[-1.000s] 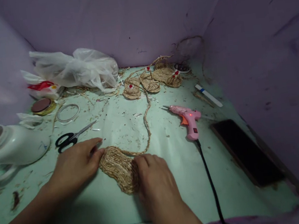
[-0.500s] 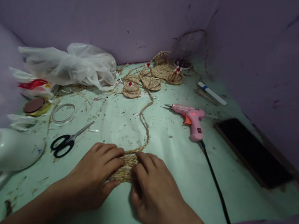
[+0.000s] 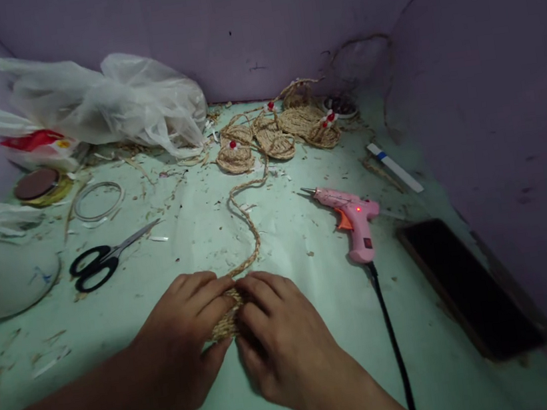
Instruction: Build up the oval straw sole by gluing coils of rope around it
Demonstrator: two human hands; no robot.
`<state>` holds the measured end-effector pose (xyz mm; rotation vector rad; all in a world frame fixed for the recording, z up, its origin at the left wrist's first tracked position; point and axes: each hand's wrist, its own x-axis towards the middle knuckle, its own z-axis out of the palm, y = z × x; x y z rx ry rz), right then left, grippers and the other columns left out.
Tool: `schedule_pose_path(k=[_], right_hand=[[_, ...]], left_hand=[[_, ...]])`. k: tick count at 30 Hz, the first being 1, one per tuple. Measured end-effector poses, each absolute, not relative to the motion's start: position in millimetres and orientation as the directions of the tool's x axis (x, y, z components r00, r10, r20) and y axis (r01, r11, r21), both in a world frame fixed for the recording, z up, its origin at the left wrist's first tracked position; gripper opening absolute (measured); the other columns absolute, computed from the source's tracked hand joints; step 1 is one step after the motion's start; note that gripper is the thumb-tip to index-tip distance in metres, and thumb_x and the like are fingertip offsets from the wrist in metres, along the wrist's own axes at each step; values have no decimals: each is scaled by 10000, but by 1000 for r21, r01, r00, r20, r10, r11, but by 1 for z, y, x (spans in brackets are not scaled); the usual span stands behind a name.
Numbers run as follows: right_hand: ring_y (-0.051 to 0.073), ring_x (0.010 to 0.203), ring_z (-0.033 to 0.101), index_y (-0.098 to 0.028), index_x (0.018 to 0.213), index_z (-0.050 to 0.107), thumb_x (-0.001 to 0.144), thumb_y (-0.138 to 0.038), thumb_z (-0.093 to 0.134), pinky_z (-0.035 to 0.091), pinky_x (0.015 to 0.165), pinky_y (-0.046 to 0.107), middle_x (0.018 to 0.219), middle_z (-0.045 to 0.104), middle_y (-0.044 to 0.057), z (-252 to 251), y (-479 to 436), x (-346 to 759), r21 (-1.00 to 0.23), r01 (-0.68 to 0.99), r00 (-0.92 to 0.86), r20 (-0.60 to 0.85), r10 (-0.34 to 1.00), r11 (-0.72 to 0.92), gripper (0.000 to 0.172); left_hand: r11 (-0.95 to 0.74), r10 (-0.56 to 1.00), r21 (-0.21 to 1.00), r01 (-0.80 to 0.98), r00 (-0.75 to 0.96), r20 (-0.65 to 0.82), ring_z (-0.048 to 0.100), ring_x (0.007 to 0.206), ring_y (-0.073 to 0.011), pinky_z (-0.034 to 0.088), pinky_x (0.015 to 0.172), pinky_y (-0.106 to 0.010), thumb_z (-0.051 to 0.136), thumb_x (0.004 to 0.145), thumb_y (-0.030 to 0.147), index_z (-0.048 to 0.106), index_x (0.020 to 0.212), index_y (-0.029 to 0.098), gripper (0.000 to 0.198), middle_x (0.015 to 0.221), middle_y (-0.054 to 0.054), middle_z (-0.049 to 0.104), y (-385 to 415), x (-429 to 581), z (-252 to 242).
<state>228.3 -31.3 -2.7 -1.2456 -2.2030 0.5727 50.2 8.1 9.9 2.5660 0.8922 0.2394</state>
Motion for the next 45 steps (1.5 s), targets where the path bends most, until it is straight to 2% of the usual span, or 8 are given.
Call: schedule_pose_path(k=[11,20,28,34,38,40,42,45], right_hand=[[237,1081,545,-143,859,666,740,-43,585,509,914,387,1078,641,106,-18,-37,222,-674,572,-307,353,884,468,175],[247,1040,560,-137,820,676,729,-35,588,523,874,399,1025,647,107,-18,-34,221,-715,538,-295,336,894,446,163],[230,996,554,-176,851,629,744,-39,558,501,843,386,1059,602,91,-18,-35,220,-740,523,-281,319,905,423,188],[213,991,533,-203,934,543,772,-96,602,470,864,396,1041,512,81,-26,-43,223,-756,528,-228,314,922,388,203],[250,1007,531,-217,878,608,647,-296,784,350,984,480,1021,562,55,-27,-43,229,-839,411,-41,375,926,358,300],[231,984,537,-225,903,613,728,-396,711,399,922,427,1000,569,44,-30,-40,236,-885,322,165,401,901,335,264],[190,910,554,-228,930,576,892,-446,499,443,845,380,942,556,26,-37,-35,247,-908,277,366,401,840,313,235],[144,734,587,-189,987,566,968,-449,363,500,692,331,890,581,16,-47,-27,265,-951,195,520,306,798,238,330]], left_hand=[[-714,623,506,485,769,142,525,916,-275,412,800,-458,560,707,142,610,899,142,199,960,-109,617,11,50,-2],[-710,632,518,477,756,170,528,843,-255,382,749,-456,553,698,139,609,803,137,119,837,-79,592,13,55,-4],[-698,627,508,505,774,93,528,873,-251,373,770,-445,553,703,159,601,744,160,63,909,-80,617,14,55,1],[-683,663,474,556,744,83,510,936,-284,402,821,-450,546,705,156,542,865,138,161,984,-132,574,6,54,-2],[-634,713,577,515,679,177,497,1014,-277,423,858,-418,651,685,218,501,964,146,325,1111,-139,509,1,42,2],[-611,761,620,492,580,290,491,1059,-262,426,878,-393,664,706,284,493,1002,162,363,1155,-122,490,0,32,7],[-551,833,635,541,397,385,508,1054,-237,435,860,-355,597,783,330,509,967,180,253,1117,-96,515,2,21,12],[-284,957,602,746,182,225,564,914,-195,451,773,-291,461,844,378,537,913,187,217,1018,-67,584,7,8,14]])
